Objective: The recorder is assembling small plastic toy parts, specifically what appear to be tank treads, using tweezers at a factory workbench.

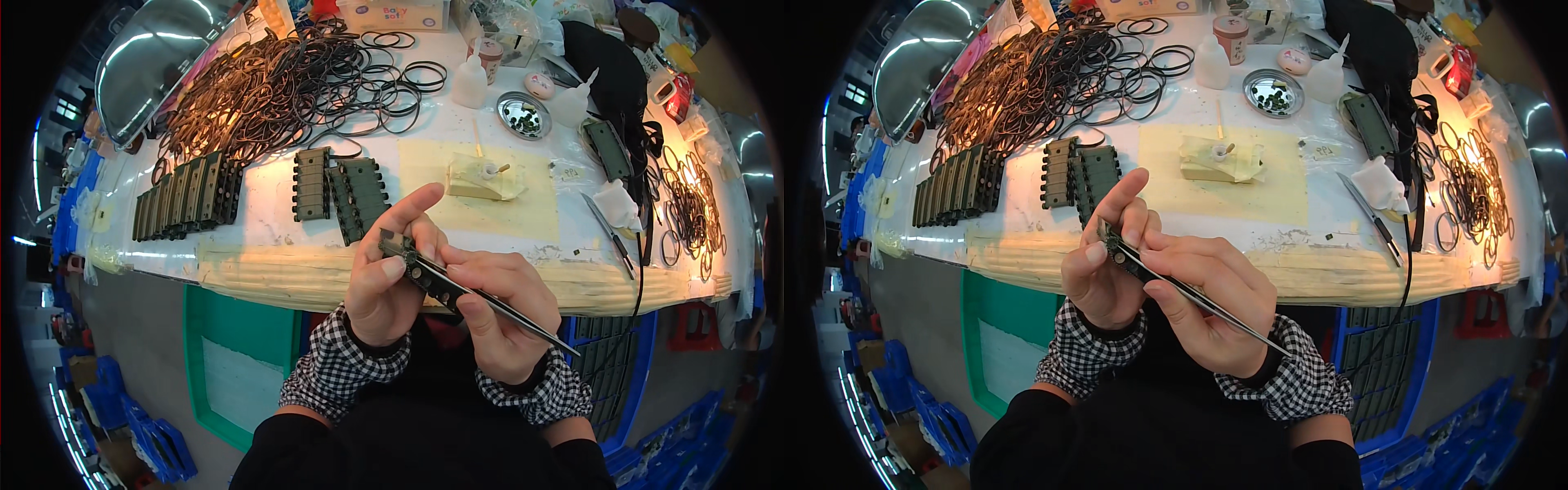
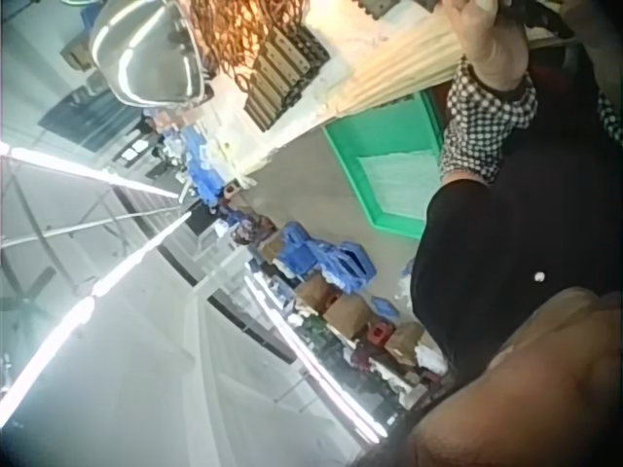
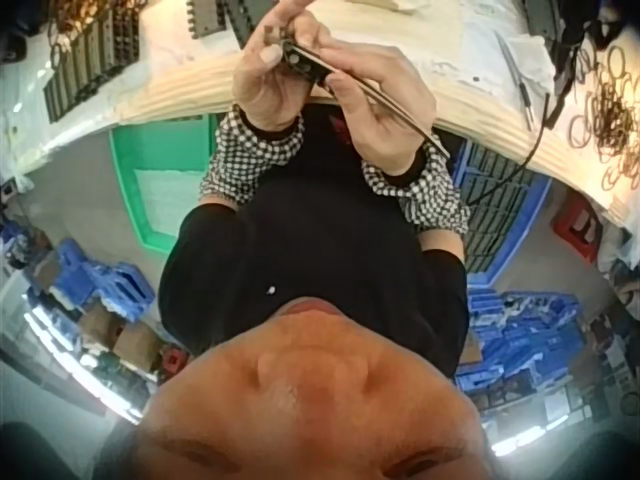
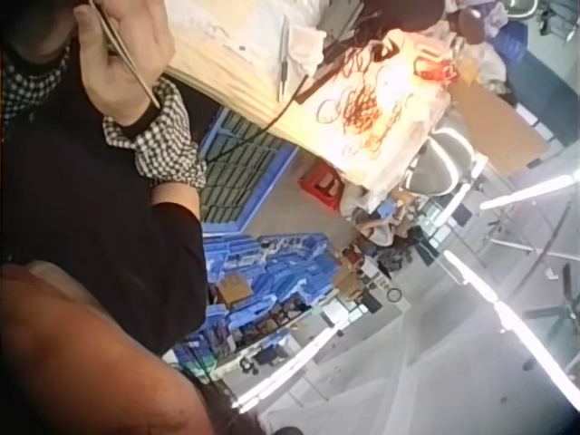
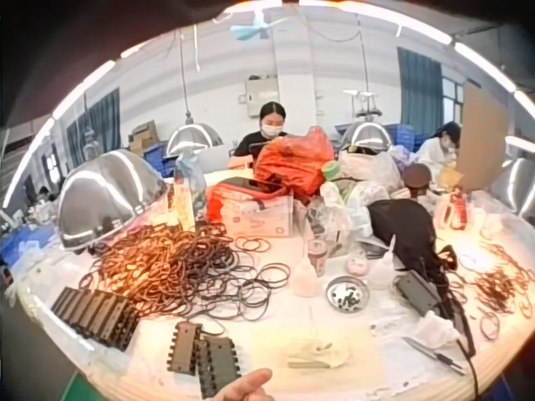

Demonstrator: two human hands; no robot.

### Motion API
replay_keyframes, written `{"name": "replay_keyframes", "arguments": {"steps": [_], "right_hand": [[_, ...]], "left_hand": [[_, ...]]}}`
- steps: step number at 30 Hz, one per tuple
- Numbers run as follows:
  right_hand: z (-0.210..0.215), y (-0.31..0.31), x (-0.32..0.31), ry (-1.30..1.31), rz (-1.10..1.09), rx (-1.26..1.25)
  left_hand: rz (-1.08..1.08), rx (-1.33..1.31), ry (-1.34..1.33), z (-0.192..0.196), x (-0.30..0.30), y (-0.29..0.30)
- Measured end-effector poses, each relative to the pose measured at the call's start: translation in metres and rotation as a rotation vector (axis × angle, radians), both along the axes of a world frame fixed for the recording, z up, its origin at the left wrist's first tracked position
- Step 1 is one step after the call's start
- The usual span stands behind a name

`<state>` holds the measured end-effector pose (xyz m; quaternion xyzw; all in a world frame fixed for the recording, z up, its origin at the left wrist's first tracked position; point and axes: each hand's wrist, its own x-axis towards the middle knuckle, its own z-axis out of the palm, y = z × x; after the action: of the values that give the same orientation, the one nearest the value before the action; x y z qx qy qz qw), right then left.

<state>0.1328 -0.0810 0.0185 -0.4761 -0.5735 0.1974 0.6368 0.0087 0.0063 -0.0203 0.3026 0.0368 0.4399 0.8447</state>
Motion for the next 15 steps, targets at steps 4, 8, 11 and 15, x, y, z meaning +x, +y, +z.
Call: {"name": "replay_keyframes", "arguments": {"steps": [4,8,11,15], "right_hand": [[-0.0029,0.0017,0.0020,-0.023,0.013,0.022],[-0.0037,0.0015,0.0026,-0.091,0.005,0.051],[-0.0032,-0.0001,0.0021,-0.129,-0.010,0.068],[-0.0049,0.0005,0.0034,-0.191,-0.025,0.081]], "left_hand": [[-0.026,-0.019,-0.053,-0.0015,0.0000,0.0010],[-0.033,-0.023,-0.076,-0.0011,-0.0002,0.0007],[-0.036,-0.027,-0.080,-0.0006,-0.0003,0.0002],[-0.026,-0.032,-0.053,-0.0019,-0.0002,0.0009]]}}
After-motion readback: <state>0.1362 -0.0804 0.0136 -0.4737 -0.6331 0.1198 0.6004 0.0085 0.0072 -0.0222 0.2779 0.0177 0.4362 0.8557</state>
